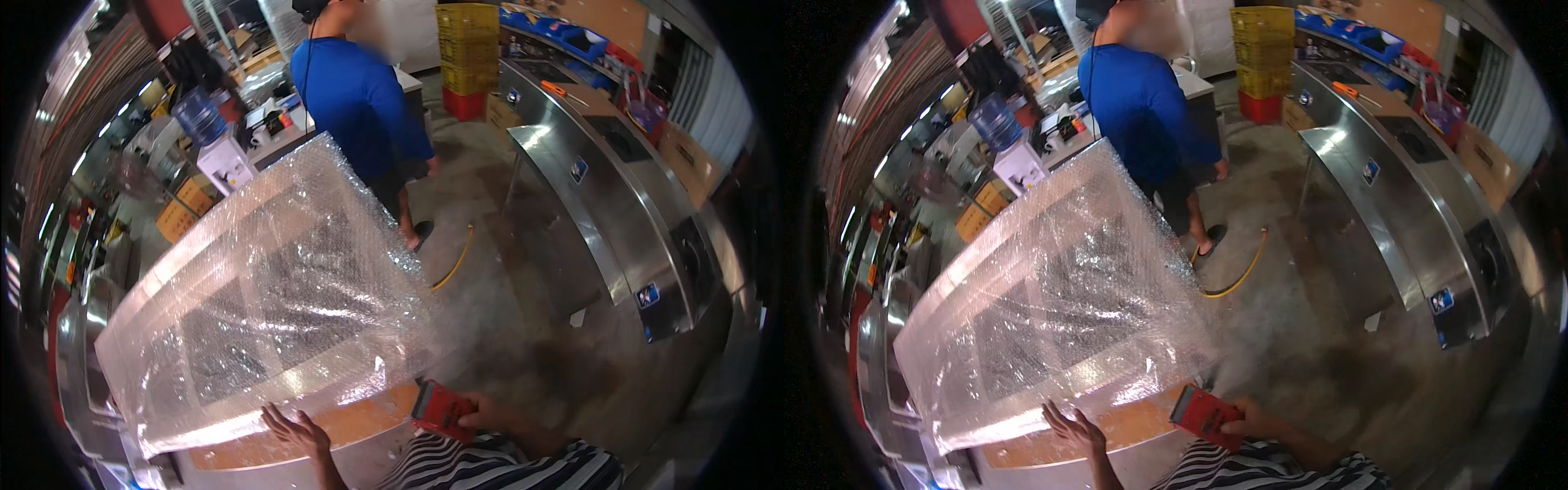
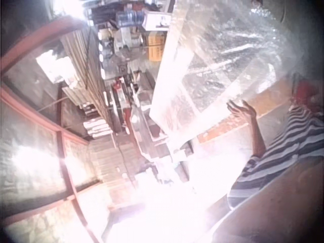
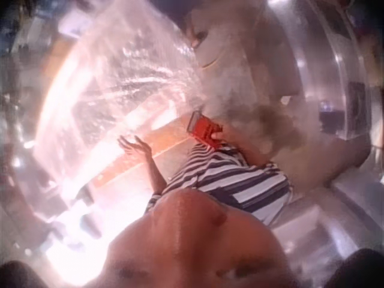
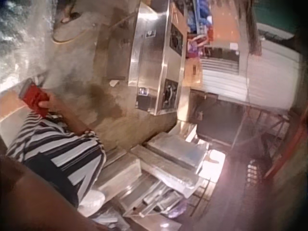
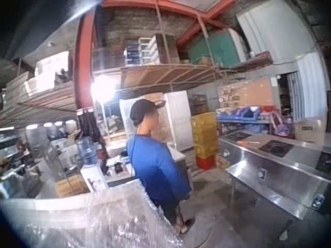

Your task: The person wraps a large rectangular object with bubble wrap and secures it with packing tape. They smooth the wrap, apply tape along the edges, and rotate the object to cover all sides.

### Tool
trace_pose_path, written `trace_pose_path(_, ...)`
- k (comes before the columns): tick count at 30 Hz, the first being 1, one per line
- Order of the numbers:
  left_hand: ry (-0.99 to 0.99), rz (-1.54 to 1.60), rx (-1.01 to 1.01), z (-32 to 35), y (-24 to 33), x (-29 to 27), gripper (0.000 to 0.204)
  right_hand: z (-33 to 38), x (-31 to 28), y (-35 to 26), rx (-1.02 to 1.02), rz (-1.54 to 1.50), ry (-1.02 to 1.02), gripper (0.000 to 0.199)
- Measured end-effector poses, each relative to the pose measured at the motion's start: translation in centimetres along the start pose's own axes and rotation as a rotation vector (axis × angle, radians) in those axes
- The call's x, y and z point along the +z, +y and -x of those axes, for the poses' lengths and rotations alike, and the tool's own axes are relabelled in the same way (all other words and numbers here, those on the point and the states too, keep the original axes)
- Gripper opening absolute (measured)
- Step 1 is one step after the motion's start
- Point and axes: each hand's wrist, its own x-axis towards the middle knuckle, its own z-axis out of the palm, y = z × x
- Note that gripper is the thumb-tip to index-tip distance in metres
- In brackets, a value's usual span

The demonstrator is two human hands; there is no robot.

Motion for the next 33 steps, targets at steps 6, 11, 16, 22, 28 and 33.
trace_pose_path(6, 0.016, -0.126, 0.071, -0.5, 0.6, 1.3, 0.075, 1.6, -1.3, -5.5, -0.059, -0.079, 0.095, 0.064)
trace_pose_path(11, 0.33, -0.366, 0.029, -0.5, 6.1, 1.0, 0.054, 1.2, -11.5, -9.5, -0.201, -0.198, 0.149, 0.06)
trace_pose_path(16, 0.316, -0.062, -0.663, 3.0, 0.8, 8.5, 0.073, 0.3, -25.2, -15.0, -0.225, -0.254, 0.202, 0.054)
trace_pose_path(22, -0.172, 0.048, -0.471, 7.9, 18.9, 18.6, 0.065, -2.6, -37.1, -26.5, -0.279, -0.048, 0.386, 0.047)
trace_pose_path(28, -0.876, 0.316, -0.533, 9.3, 32.4, 30.0, 0.058, -11.5, -45.0, -34.3, -0.323, -0.056, 0.467, 0.044)
trace_pose_path(33, -1.252, 0.355, -0.58, 5.6, 40.1, 40.0, 0.052, -21.5, -51.6, -36.7, -0.262, -0.107, 0.518, 0.037)
